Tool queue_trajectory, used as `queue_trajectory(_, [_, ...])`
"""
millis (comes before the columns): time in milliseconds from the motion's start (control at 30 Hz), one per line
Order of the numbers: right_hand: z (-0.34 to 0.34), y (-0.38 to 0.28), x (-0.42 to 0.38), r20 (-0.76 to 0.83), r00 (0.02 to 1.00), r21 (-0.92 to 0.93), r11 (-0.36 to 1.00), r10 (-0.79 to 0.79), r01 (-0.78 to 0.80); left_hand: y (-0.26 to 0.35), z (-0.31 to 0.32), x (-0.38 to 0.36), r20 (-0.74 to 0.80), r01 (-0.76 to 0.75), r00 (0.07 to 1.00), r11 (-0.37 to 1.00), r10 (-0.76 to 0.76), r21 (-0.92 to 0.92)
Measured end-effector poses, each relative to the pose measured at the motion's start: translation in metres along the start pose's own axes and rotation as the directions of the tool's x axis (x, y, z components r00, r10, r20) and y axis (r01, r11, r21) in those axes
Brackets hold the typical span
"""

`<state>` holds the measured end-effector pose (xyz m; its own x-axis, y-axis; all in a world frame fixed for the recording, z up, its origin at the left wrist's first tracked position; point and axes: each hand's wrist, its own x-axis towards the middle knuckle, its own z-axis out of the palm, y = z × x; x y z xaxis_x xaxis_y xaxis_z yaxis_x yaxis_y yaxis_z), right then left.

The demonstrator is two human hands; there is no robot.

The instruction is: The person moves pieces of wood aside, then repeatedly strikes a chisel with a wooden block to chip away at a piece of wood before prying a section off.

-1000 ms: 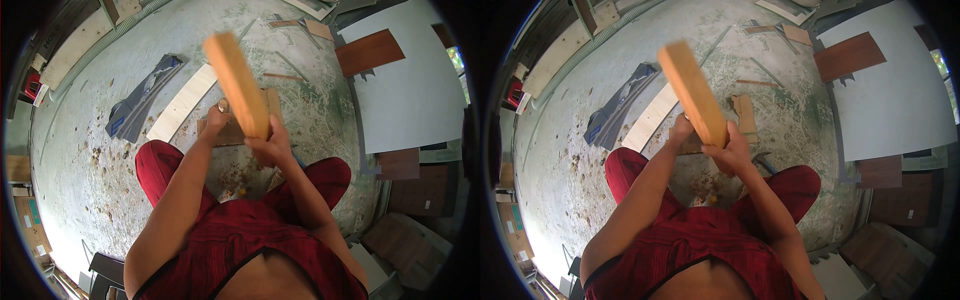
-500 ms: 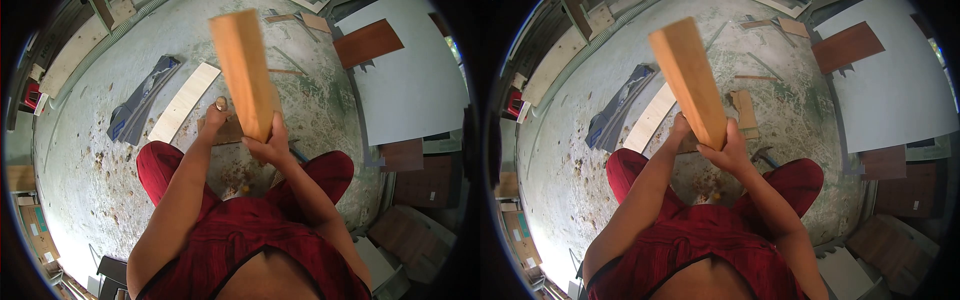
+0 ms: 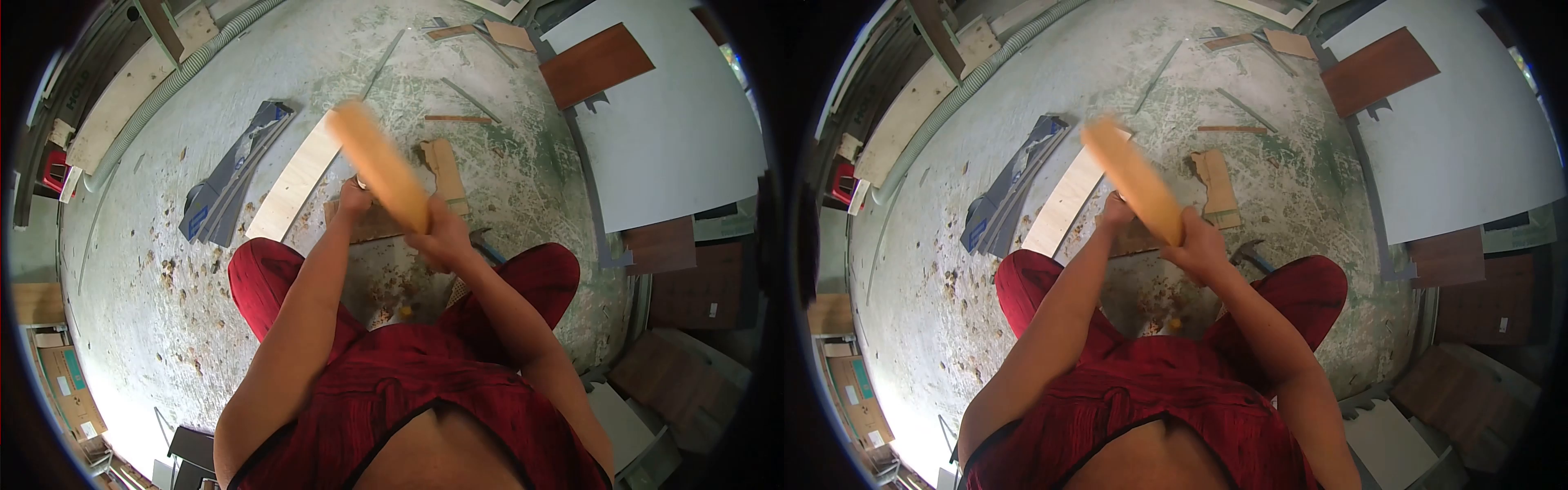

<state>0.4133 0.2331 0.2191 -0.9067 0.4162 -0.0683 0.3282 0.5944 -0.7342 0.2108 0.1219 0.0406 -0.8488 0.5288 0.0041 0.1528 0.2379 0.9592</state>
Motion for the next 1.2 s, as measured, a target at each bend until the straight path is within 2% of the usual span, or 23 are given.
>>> queue_trajectory(33, [0.000,0.002,0.001,0.059,0.998,-0.044,0.999,0.034,-0.032,0.002,0.001,-0.003,-0.044,-0.186,0.980,0.976,0.192,0.113])
queue_trajectory(67, [0.001,0.002,0.003,0.115,0.991,-0.086,0.994,0.072,-0.062,0.004,0.001,-0.006,-0.064,-0.358,0.922,0.904,0.382,0.233])
queue_trajectory(100, [0.000,0.001,0.007,0.170,0.980,-0.129,0.988,0.107,-0.085,0.015,-0.001,-0.007,-0.070,-0.273,0.957,0.954,0.283,0.122])
queue_trajectory(133, [-0.002,0.000,0.010,0.150,0.984,-0.027,0.995,0.099,-0.096,0.033,-0.005,-0.013,-0.066,-0.173,0.983,0.985,0.174,0.011])
queue_trajectory(167, [-0.001,0.001,0.010,0.134,0.986,0.080,0.990,0.102,-0.113,0.022,-0.008,-0.011,-0.070,0.016,0.997,0.999,-0.019,-0.039])
queue_trajectory(200, [0.001,0.001,0.008,0.116,0.987,0.191,0.973,0.110,-0.131,0.013,-0.011,-0.009,-0.072,0.204,0.975,0.975,-0.211,-0.091])
queue_trajectory(233, [0.006,0.003,0.008,0.080,0.992,0.323,0.939,0.093,-0.114,0.018,-0.013,-0.012,-0.234,0.119,0.961,0.984,-0.148,-0.134])
queue_trajectory(300, [0.009,0.008,0.013,-0.009,0.998,0.551,0.833,0.060,-0.045,-0.058,-0.031,0.012,-0.146,0.308,0.907,0.860,-0.394,-0.407])
queue_trajectory(400, [0.002,0.010,0.014,-0.007,0.996,0.571,0.818,0.091,-0.071,0.015,-0.042,-0.005,-0.374,0.386,0.719,0.785,-0.585,-0.486])
queue_trajectory(500, [-0.002,0.010,0.014,-0.042,0.998,0.474,0.880,0.056,-0.030,0.014,-0.049,0.007,-0.274,0.336,0.859,0.879,-0.433,-0.338])
queue_trajectory(533, [-0.002,0.006,0.013,-0.057,0.998,0.515,0.857,0.037,-0.002,0.024,-0.047,0.003,-0.261,0.327,0.893,0.927,-0.367,-0.184])
queue_trajectory(600, [-0.002,-0.005,0.010,-0.095,0.995,0.590,0.805,0.002,0.055,0.018,-0.038,0.000,-0.226,0.297,0.921,0.948,-0.317,-0.119])
queue_trajectory(667, [0.003,-0.005,0.011,-0.073,0.997,0.589,0.807,-0.004,0.046,0.002,-0.034,-0.001,-0.152,0.235,0.960,0.972,-0.234,-0.012])
queue_trajectory(767, [0.005,-0.002,0.012,-0.045,0.999,0.556,0.830,-0.008,0.032,-0.003,-0.028,-0.006,-0.118,0.183,0.976,0.983,-0.182,-0.002])
queue_trajectory(900, [0.001,-0.012,0.004,-0.071,0.997,0.436,0.899,-0.008,0.038,0.006,-0.028,-0.008,-0.098,0.201,0.975,0.979,-0.202,-0.016])
queue_trajectory(1000, [-0.005,-0.033,-0.005,-0.238,0.955,0.454,0.848,-0.179,0.273,0.013,-0.027,-0.012,-0.086,0.214,0.974,0.976,-0.211,0.033])
queue_trajectory(1067, [0.003,-0.023,-0.008,-0.197,0.959,0.293,0.921,-0.205,0.257,-0.010,-0.025,-0.005,-0.069,0.189,0.980,0.980,-0.185,0.064])
queue_trajectory(1100, [0.008,-0.016,-0.008,-0.180,0.960,0.209,0.945,-0.214,0.250,-0.024,-0.025,-0.004,-0.086,0.094,0.993,0.989,-0.085,0.111])
queue_trajectory(1167, [0.019,-0.003,0.001,0.041,0.994,-0.046,0.994,-0.101,0.103,-0.041,-0.024,0.003,-0.105,-0.107,0.986,0.974,0.130,0.200])
queue_trajectory(1200, [0.020,0.000,0.004,0.137,0.990,-0.187,0.981,-0.020,0.046,-0.031,-0.025,0.001,-0.049,0.017,0.999,1.000,-0.018,-0.018])
